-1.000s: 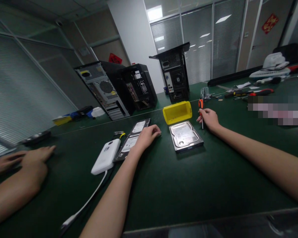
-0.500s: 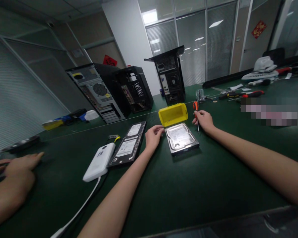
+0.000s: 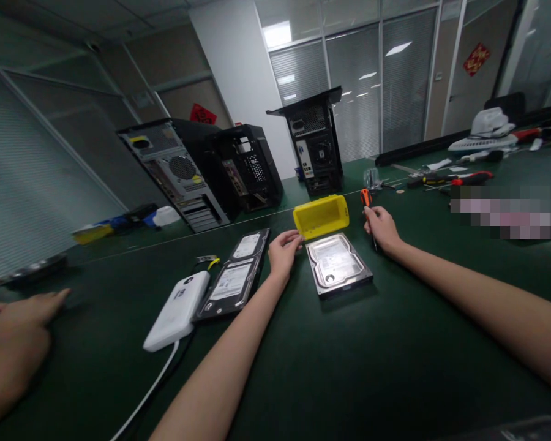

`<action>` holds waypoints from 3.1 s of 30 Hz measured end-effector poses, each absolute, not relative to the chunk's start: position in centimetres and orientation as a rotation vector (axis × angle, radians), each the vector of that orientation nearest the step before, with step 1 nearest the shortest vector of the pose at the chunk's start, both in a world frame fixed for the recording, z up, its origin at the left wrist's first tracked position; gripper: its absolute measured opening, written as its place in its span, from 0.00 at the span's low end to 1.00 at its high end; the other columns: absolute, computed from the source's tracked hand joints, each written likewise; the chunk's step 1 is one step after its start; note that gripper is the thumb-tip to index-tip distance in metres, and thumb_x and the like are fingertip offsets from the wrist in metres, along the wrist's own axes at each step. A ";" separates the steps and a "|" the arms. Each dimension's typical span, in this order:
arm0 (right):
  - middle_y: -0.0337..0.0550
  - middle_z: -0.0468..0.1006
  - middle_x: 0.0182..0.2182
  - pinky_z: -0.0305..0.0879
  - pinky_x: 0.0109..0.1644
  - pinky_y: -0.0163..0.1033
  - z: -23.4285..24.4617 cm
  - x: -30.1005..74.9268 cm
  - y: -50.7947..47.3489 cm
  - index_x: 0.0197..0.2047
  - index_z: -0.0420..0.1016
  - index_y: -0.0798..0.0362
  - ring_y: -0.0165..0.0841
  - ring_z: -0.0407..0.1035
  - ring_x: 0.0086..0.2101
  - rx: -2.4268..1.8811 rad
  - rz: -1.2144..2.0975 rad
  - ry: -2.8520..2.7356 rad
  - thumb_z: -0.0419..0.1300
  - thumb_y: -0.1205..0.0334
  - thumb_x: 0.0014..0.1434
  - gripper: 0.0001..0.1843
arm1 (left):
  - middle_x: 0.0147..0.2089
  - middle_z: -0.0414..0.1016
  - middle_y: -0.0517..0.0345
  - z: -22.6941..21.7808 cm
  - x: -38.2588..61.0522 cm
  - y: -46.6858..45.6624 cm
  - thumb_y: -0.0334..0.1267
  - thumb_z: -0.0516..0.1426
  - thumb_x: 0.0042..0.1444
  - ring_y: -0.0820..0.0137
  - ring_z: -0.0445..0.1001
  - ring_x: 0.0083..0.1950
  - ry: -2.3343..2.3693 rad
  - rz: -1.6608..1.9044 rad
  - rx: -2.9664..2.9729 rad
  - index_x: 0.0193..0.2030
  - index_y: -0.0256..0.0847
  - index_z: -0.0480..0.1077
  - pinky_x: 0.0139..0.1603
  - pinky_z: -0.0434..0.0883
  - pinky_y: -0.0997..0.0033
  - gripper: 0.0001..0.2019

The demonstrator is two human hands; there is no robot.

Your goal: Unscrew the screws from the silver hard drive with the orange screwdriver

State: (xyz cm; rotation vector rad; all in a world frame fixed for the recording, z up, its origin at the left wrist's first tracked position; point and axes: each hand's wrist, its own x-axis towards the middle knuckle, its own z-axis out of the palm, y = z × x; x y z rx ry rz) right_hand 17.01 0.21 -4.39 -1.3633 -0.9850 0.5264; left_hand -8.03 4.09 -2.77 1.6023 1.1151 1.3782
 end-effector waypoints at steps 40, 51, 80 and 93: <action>0.36 0.69 0.15 0.60 0.32 0.37 -4.1 17.1 -0.2 0.37 0.69 0.54 0.33 0.68 0.22 -1.438 0.504 -1.042 0.53 0.47 0.56 0.18 | 0.47 0.79 0.49 -2.6 -9.1 2.5 0.43 0.63 0.49 0.59 0.75 0.50 1.144 1.203 1.819 0.43 0.39 0.78 0.54 0.68 0.60 0.15; 0.36 0.70 0.15 0.60 0.34 0.37 -4.1 17.2 -0.2 0.37 0.68 0.54 0.33 0.68 0.22 -1.450 0.494 -1.050 0.53 0.46 0.56 0.18 | 0.47 0.79 0.48 -2.2 -8.3 2.7 0.40 0.63 0.49 0.58 0.76 0.50 1.108 1.096 1.809 0.43 0.40 0.79 0.53 0.68 0.59 0.14; 0.35 0.69 0.15 0.60 0.32 0.36 -4.2 17.3 -0.3 0.37 0.68 0.54 0.31 0.66 0.21 -1.439 0.501 -1.034 0.54 0.47 0.56 0.18 | 0.40 0.81 0.52 -2.1 -8.6 2.5 0.43 0.61 0.51 0.59 0.77 0.45 1.167 1.106 2.070 0.38 0.42 0.80 0.50 0.69 0.63 0.11; 0.36 0.69 0.15 0.60 0.30 0.35 -4.3 17.4 -0.3 0.38 0.68 0.55 0.31 0.66 0.20 -1.425 0.507 -1.021 0.54 0.47 0.55 0.18 | 0.39 0.81 0.48 -2.9 -8.5 3.4 0.44 0.62 0.49 0.59 0.78 0.43 1.172 1.109 1.899 0.37 0.40 0.79 0.47 0.69 0.63 0.12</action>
